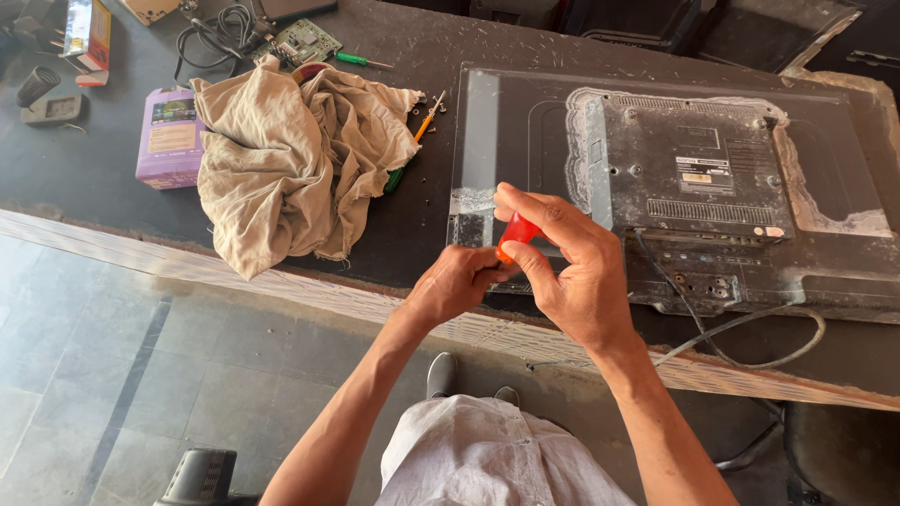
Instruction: The person removes screws from a TV stand bracket attached to the back of a flat-screen TV using a screwdriver, then wipes the TV surface with a cloth. The person continues to remove additional screws from the TV back panel.
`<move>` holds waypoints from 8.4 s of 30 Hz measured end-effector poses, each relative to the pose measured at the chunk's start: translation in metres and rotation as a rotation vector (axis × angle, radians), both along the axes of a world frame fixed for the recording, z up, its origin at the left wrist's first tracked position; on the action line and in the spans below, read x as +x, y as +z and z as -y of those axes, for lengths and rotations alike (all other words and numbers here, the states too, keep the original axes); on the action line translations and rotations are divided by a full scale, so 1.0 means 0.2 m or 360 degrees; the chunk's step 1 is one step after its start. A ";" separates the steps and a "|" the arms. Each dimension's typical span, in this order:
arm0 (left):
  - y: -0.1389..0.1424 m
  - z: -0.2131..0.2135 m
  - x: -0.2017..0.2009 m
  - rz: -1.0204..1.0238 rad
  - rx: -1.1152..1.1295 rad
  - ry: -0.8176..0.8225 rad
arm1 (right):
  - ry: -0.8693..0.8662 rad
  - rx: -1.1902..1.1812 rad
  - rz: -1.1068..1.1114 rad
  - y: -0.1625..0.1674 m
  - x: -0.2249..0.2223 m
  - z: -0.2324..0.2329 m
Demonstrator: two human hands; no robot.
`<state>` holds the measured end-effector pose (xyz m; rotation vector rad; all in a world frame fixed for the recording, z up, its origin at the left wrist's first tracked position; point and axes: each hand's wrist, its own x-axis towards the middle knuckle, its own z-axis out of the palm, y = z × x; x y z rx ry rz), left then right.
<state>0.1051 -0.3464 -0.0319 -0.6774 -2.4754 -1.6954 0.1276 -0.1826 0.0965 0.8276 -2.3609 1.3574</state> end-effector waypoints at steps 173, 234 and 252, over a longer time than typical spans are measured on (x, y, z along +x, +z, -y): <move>0.07 -0.16 -0.44 -0.0057 0.0260 0.0357 | 0.0350 -0.1236 0.0399 -0.03 -0.71 0.11; -0.17 -0.04 -0.51 -0.0035 -0.0104 0.0166 | -0.0815 -0.0613 0.0270 -0.49 -0.49 0.20; -0.15 -0.03 -0.52 -0.0004 -0.0173 0.0218 | -0.0709 -0.0966 0.0078 -0.43 -0.49 0.10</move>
